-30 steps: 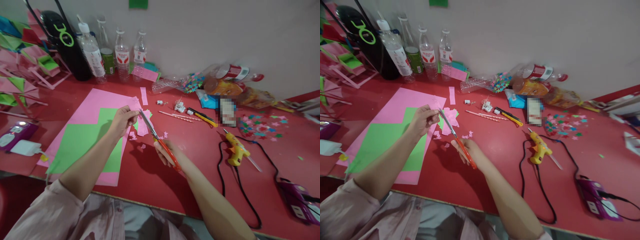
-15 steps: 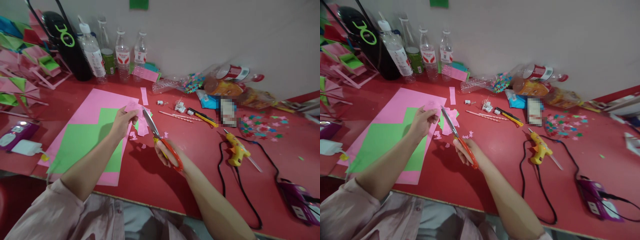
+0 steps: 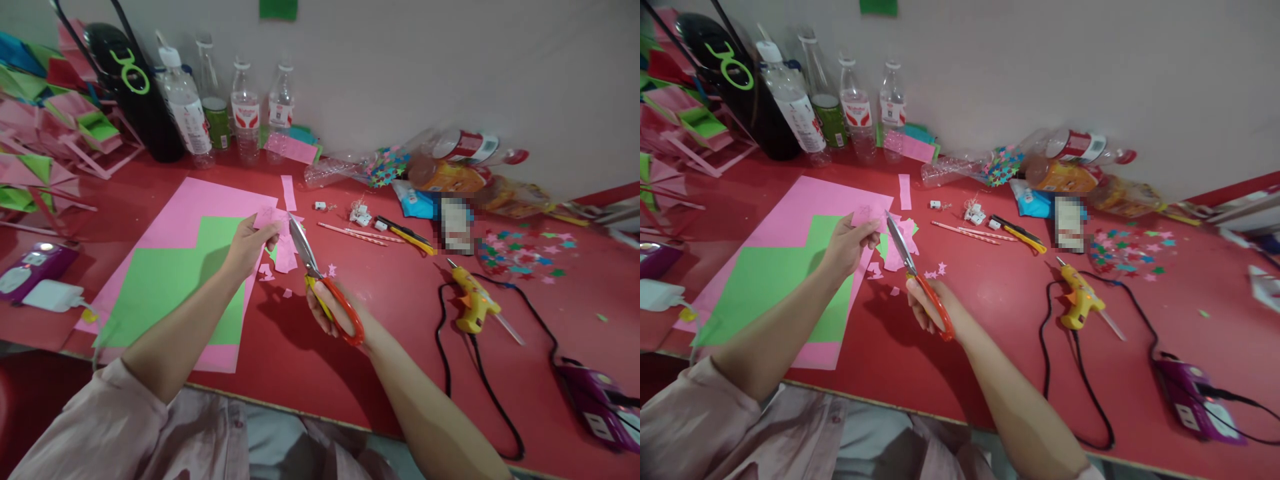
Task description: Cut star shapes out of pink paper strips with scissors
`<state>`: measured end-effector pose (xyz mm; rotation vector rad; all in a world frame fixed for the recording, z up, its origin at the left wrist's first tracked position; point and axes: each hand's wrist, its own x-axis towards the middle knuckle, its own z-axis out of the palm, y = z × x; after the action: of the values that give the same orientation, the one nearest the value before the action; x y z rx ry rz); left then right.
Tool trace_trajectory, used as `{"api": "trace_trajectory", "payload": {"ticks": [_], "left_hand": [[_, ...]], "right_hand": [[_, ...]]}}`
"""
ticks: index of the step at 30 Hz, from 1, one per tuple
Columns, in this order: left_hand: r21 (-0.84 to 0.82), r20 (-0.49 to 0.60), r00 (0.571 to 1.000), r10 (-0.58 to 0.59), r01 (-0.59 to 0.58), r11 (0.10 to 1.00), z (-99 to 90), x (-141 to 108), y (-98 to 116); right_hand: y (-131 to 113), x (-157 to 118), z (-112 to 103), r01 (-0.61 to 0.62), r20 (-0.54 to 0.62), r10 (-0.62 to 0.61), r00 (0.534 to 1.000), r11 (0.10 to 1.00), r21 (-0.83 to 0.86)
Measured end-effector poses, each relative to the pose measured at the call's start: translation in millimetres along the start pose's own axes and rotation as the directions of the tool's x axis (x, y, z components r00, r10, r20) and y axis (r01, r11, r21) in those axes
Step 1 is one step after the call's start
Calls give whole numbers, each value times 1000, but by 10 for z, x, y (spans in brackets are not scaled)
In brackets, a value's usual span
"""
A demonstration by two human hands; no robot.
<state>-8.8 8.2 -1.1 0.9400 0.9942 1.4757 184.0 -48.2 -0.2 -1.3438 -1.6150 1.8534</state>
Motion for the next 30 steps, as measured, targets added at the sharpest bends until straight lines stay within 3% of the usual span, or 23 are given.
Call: {"api": "trace_trajectory", "payload": {"ticks": [6,12,30], "left_hand": [[11,0,1000,14,-14,1000,15,-17,-48],[17,8,1000,21,-21,1000,11,-17,-61],[37,13,1000,-4,4,999,22,-37,-41]], "right_hand": [[-51,-14,46,-54,-47,55,997,998,41],[-101,-87,71,-35,-114,35,993,999,5],[-68,-28,72,-94,-126,97,987,995,27]]}}
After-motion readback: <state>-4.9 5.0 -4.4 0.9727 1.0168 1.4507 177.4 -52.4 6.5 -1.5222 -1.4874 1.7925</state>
